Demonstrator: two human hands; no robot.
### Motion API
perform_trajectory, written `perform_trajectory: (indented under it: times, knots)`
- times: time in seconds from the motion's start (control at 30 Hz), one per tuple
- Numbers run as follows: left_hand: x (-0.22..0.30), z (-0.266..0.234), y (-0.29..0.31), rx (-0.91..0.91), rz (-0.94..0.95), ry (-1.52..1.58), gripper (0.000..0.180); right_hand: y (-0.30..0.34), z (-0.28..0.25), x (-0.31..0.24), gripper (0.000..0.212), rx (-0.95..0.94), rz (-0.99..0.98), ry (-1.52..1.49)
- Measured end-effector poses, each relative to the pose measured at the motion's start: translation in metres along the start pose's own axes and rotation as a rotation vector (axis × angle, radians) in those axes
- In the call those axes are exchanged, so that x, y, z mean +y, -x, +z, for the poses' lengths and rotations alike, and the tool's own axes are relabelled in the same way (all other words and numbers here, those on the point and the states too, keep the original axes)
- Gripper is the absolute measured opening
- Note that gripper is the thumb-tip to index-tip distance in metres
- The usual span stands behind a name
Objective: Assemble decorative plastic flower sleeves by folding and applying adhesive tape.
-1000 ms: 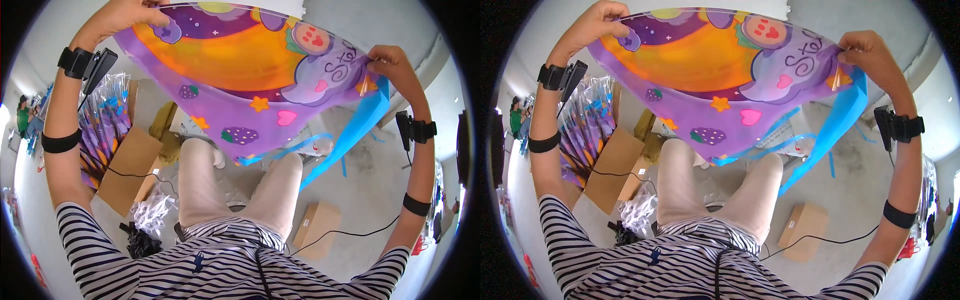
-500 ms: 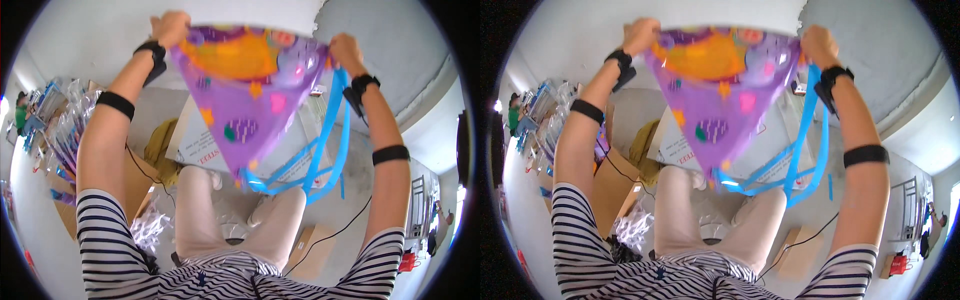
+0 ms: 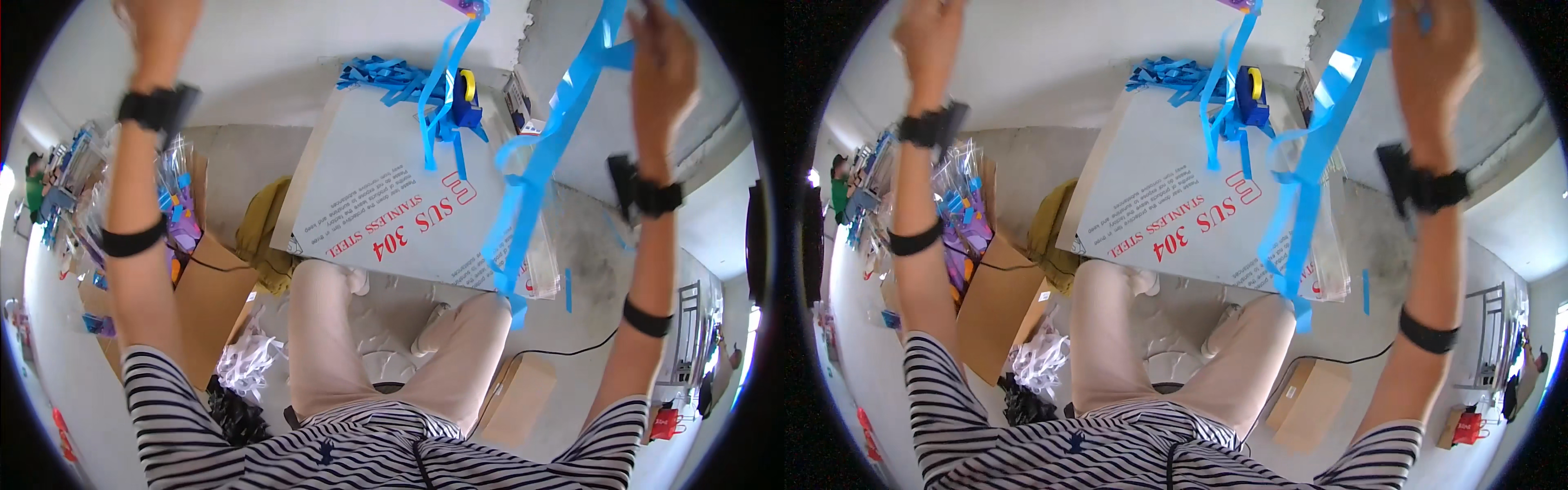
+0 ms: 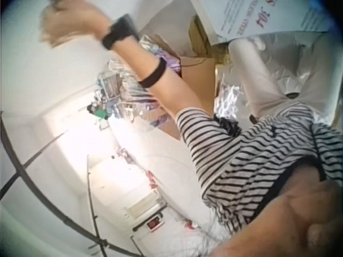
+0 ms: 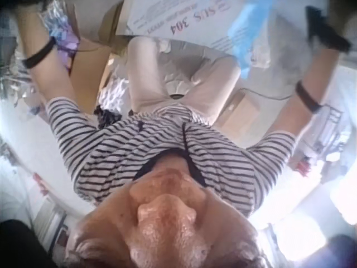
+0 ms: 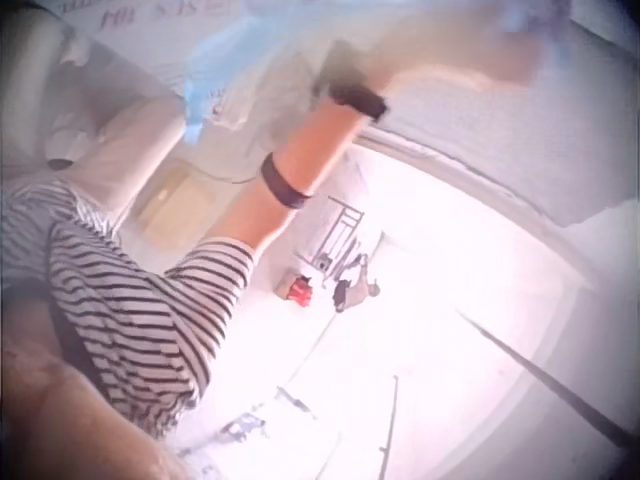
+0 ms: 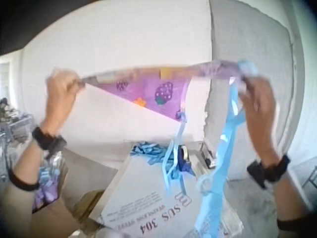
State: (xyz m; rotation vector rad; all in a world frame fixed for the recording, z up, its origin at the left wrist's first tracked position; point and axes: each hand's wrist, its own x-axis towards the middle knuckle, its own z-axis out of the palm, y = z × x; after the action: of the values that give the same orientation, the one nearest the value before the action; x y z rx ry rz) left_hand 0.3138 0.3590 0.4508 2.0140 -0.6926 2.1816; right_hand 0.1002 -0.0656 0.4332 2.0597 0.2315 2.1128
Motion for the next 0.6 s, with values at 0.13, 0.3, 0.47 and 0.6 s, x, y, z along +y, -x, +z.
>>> perform_trajectory:
  times: [0.13,0.3,0.47,0.6]
  knots:
    - [0.038,-0.006,0.128,-0.374,0.046,0.213,0.012,0.139,-0.008,-0.039,0.04,-0.355,0.188,-0.142]
    - [0.092,0.005,0.288,-0.737,-0.031,0.336,0.004,0.289,-0.019,-0.1,0.05,-0.73,0.466,-0.259]
    - [0.133,-0.021,0.394,-1.2,0.035,0.301,0.009,0.385,-0.036,-0.156,0.064,-1.172,0.765,-0.287]
    - [0.179,-0.06,0.405,-1.063,-0.12,0.563,0.023,0.414,-0.042,-0.175,0.064,-1.172,0.819,-0.342]
